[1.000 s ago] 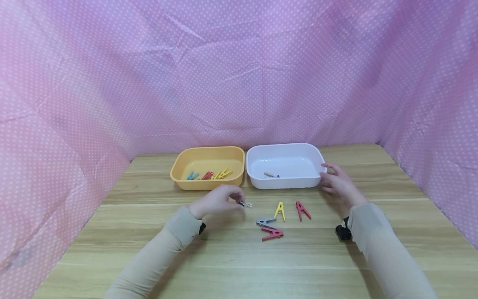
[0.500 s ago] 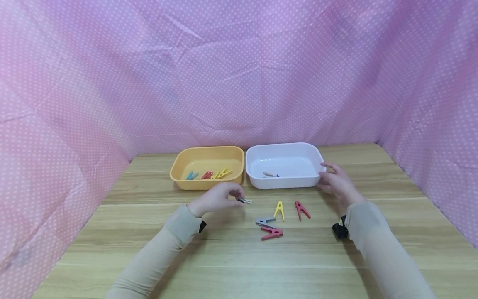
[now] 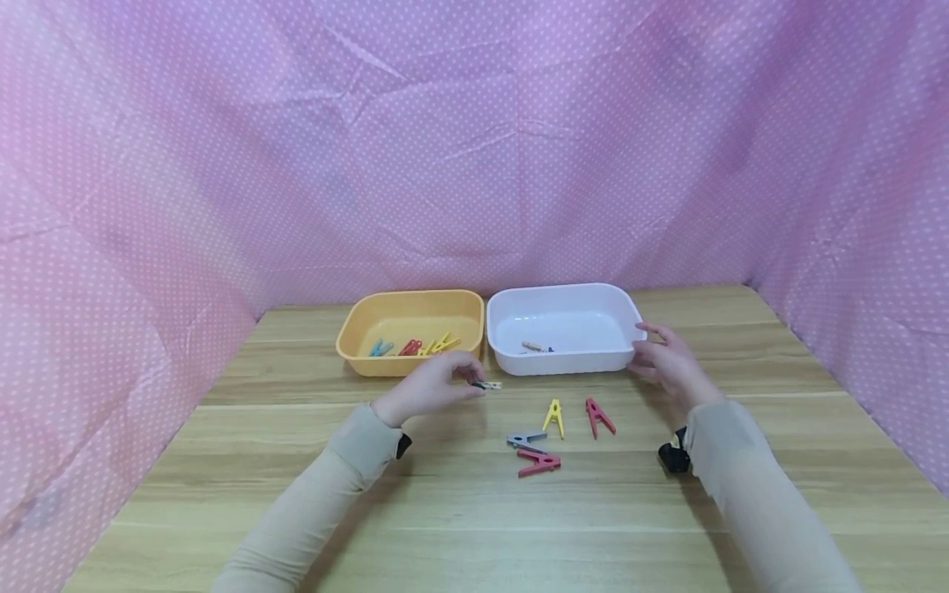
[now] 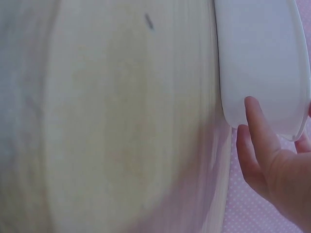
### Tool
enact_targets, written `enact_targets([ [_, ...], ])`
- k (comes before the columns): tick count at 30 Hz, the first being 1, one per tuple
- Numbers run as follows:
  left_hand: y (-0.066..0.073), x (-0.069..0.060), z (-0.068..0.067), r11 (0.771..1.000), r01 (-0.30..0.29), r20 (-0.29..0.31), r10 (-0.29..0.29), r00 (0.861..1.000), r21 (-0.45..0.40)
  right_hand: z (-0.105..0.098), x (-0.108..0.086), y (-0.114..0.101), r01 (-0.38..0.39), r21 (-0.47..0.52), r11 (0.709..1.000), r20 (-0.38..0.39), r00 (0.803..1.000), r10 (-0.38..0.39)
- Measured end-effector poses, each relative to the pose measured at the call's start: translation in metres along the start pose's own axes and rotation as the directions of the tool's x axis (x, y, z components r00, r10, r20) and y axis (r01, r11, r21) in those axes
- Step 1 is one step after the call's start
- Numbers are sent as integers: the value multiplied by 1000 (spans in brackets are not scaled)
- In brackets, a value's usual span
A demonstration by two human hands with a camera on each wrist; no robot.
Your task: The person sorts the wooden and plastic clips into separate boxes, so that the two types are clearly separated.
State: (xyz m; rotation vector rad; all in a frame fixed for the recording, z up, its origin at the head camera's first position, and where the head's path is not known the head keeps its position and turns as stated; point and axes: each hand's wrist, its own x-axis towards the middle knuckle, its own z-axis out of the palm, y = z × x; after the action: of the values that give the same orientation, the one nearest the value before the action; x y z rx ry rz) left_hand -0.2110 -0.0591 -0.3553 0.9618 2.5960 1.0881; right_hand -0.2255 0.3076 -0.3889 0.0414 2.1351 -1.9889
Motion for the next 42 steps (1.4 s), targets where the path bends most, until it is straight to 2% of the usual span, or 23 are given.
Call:
enact_targets([
  [7,3,8,0,1000,3,-48,-4,999,-8,0,-6,0,-25,-24,999,11,1000,26],
  [16,10,15,0,998,56,-101,-59,993,-32,0,-4,-4,-21,-36,999,17,1000,22],
  [21,11,20,2,999,49,-120,-48,992,0,0,-2,-5,-26,5,1000,14,1000,26],
  [28,17,33,-1,996,85,-129,-90,988,-40,0,-2,-5,-21,46,999,15,1000,21],
  [34,24,44,-7,993,117,-139,-115,984,10,-1,-3,-5,-21,91,996,21,1000,19],
  [39,24,49,-10,995,81,-137,-72,988,57,-1,-3,-4,-20,90,996,25,1000,18],
  [42,23,52,-13,995,78,-125,-70,990,62,-2,-2,-3,-26,81,996,25,999,24],
])
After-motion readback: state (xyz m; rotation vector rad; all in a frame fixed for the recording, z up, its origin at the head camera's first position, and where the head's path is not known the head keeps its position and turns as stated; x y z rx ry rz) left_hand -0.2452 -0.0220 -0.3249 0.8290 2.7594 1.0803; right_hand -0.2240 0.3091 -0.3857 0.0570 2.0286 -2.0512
